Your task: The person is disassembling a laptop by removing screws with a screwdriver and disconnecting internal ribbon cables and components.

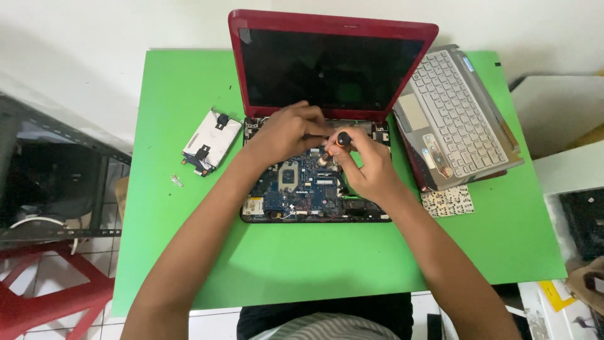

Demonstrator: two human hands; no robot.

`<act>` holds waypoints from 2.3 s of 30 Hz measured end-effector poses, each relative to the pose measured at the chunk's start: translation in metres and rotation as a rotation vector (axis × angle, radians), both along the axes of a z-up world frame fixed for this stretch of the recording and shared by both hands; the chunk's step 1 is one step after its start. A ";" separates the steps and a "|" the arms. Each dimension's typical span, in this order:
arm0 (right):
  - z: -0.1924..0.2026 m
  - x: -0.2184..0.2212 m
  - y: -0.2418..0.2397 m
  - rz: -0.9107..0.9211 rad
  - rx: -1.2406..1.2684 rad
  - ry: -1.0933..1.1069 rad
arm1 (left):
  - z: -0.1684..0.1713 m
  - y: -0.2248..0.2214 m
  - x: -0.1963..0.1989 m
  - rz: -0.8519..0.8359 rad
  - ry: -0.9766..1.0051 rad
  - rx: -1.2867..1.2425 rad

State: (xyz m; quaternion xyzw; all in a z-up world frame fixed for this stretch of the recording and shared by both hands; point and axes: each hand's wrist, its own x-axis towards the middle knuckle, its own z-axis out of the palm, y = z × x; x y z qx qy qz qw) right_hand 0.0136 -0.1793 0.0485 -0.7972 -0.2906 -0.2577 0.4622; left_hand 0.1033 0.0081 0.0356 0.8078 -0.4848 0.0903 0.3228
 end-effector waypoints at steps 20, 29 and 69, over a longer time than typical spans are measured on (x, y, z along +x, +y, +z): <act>0.004 0.001 -0.009 0.053 0.016 -0.019 | -0.003 -0.004 0.003 -0.057 0.143 -0.059; 0.001 0.002 -0.012 0.080 0.066 -0.032 | -0.018 -0.011 0.009 -0.049 0.068 -0.048; -0.005 0.012 0.004 0.067 0.294 -0.108 | 0.024 0.006 0.015 -0.123 0.365 -0.324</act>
